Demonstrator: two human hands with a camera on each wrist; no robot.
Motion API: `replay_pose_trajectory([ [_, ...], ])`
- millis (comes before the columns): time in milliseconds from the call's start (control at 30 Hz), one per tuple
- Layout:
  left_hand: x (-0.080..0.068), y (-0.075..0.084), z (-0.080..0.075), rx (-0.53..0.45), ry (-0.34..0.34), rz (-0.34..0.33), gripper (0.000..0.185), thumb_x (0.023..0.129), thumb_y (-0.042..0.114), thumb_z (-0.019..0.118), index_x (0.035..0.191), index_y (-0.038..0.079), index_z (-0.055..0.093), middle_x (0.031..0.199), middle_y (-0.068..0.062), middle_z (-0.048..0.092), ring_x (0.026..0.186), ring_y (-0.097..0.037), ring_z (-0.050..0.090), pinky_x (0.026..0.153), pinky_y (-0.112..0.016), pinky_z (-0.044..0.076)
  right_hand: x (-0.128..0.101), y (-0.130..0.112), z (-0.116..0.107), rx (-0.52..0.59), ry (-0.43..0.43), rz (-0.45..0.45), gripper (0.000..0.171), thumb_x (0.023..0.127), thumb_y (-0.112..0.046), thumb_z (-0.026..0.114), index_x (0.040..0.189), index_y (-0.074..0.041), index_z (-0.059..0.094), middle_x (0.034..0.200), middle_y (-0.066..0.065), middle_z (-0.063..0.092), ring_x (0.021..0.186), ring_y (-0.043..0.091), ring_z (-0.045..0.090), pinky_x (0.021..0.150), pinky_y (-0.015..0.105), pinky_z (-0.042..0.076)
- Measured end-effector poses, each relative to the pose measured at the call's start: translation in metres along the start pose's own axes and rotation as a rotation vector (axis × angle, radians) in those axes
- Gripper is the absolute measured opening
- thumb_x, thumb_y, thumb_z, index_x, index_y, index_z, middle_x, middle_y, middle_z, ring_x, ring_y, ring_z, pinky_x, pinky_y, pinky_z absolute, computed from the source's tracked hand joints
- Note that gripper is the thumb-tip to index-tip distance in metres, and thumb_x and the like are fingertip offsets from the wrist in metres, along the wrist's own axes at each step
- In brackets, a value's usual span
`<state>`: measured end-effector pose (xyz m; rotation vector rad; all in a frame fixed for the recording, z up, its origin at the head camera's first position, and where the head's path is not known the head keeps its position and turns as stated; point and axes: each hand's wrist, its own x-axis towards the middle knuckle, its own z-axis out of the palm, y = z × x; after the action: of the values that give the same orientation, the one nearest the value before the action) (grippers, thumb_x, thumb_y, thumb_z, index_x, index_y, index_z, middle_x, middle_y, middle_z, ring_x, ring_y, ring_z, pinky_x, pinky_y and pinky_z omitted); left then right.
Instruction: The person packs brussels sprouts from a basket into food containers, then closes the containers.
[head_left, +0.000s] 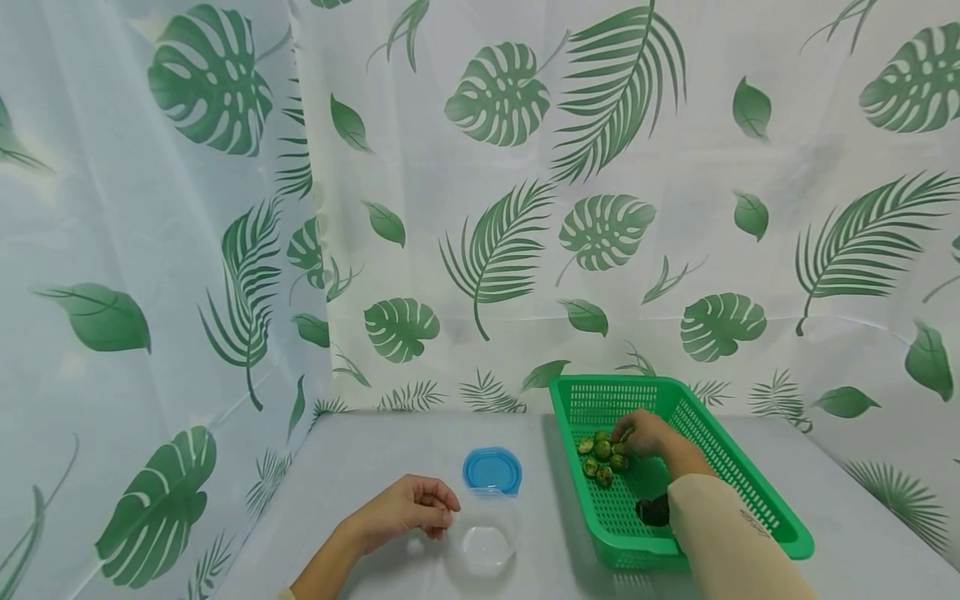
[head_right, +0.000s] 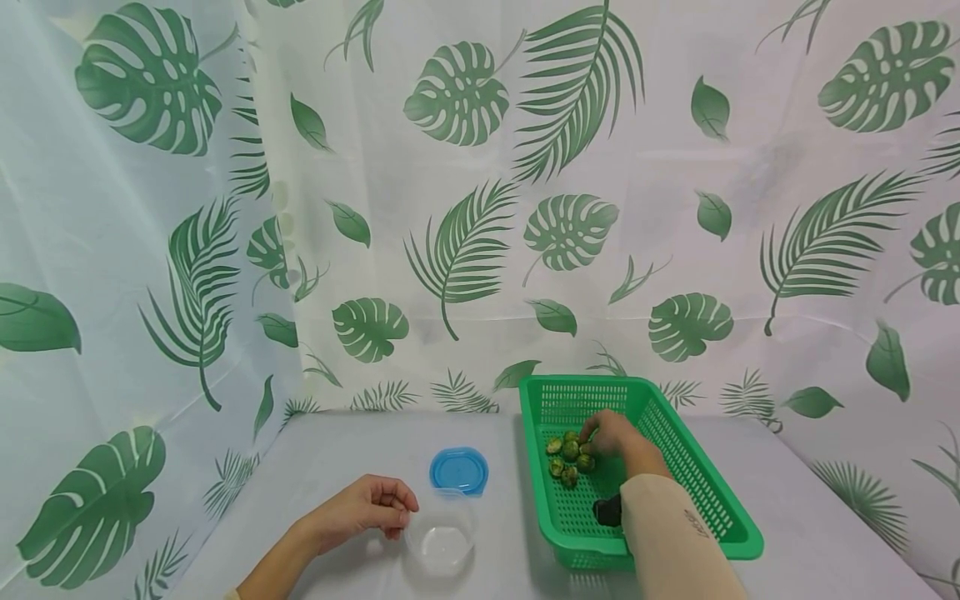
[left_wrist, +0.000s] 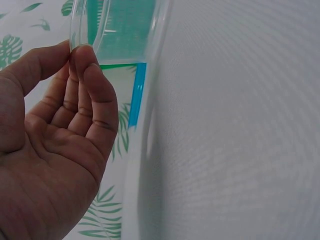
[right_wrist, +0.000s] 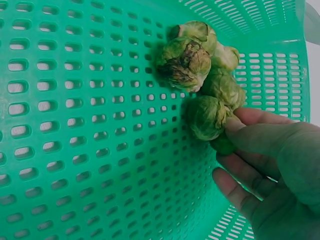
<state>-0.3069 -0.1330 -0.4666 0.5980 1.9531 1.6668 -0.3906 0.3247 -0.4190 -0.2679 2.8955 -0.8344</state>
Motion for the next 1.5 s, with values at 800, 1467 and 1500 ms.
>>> replay_pose_trajectory([
  [800,0.001,-0.002,-0.002,-0.001,-0.010,0.004,0.030,0.098,0.009,0.069,0.118,-0.012,0.065,0.086,-0.001,0.071,0.074,-0.013,0.065,0.071,-0.027,0.056,0.004,0.003,-0.001,-0.002,0.089,-0.026,0.015,0.095,-0.004,0.068,0.108,0.002,0.072,0.113,0.026,0.065,0.081,0.027,0.059,0.066,0.039,0.050],
  [1467,0.001,-0.003,-0.003,-0.009,-0.026,0.010,0.034,0.098,0.010,0.069,0.120,-0.015,0.063,0.087,0.001,0.072,0.075,-0.011,0.065,0.072,-0.026,0.056,0.004,-0.024,-0.008,0.031,0.253,-0.158,0.016,0.102,-0.010,0.064,0.113,0.001,0.068,0.117,0.030,0.068,0.105,0.047,0.066,0.078,0.055,0.056],
  [1500,0.001,-0.003,-0.003,-0.009,-0.028,0.009,0.034,0.098,0.010,0.069,0.120,-0.015,0.063,0.087,0.001,0.072,0.075,-0.011,0.065,0.072,-0.026,0.056,0.004,-0.025,-0.008,0.034,0.263,-0.162,0.017,0.103,-0.011,0.064,0.114,0.001,0.068,0.118,0.030,0.068,0.107,0.048,0.065,0.079,0.055,0.056],
])
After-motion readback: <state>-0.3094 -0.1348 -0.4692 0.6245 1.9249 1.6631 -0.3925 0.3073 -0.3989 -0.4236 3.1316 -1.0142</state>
